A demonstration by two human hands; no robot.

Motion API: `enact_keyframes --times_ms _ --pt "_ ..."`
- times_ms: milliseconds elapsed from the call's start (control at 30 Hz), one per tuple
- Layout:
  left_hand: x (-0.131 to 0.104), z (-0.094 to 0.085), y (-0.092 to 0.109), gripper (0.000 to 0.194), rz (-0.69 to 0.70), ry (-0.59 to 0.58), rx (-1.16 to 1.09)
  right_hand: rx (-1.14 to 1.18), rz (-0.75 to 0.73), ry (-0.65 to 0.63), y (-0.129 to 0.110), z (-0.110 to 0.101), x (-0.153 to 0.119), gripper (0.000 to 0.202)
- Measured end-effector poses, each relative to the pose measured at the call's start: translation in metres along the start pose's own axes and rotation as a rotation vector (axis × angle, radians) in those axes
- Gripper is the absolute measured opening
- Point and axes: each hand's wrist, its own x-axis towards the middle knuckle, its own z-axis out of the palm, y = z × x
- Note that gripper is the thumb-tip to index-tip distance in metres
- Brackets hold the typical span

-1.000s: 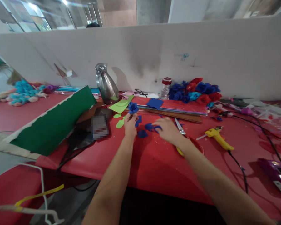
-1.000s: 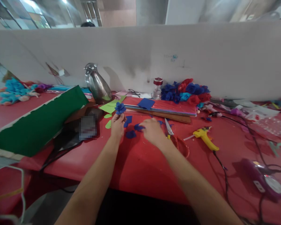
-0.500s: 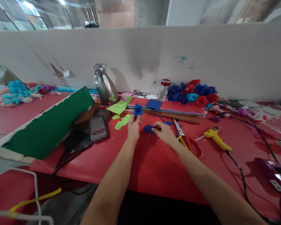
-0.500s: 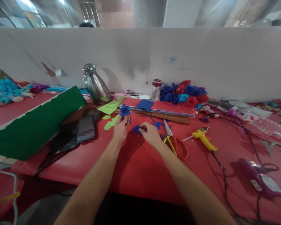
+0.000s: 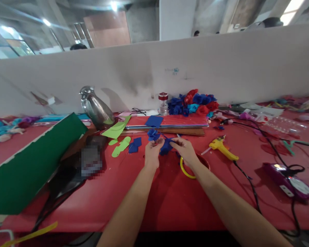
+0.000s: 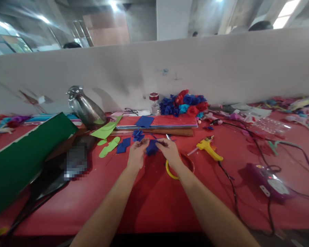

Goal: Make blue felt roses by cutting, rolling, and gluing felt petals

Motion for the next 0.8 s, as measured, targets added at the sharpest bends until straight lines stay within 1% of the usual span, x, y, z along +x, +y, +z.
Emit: enact_keyframes --times_ms 100,267,500,667,733,800 --pt "-0.002 -0.003 -0.004 0.036 -0.017 -0.046 0.041 0.024 -0.002 0.007 0.001 0.001 0.000 0.023" --pt "-0.003 -0.006 -0.003 0.033 -0.030 -0.066 0.062 0.099 0.034 0.015 -0.001 0.003 -0.001 0.023" --pt "-0.006 -0.005 -0.002 0.029 -0.080 -0.110 0.084 0.166 0.065 0.014 -0.007 -0.001 -0.002 0.026" --pt "-0.004 -0.007 0.000 0.029 -0.077 -0.105 0.082 0.209 0.144 -0.010 -0.013 -0.002 -0.004 0.030" --pt "-0.003 -0.009 0.000 0.030 -0.081 -0.086 0.074 0.227 0.127 0.046 -0.013 -0.005 -0.002 0.028" --pt "-0.002 -0.010 0.000 0.031 -0.082 -0.065 0.071 0.206 0.071 0.160 -0.012 -0.010 0.001 0.025"
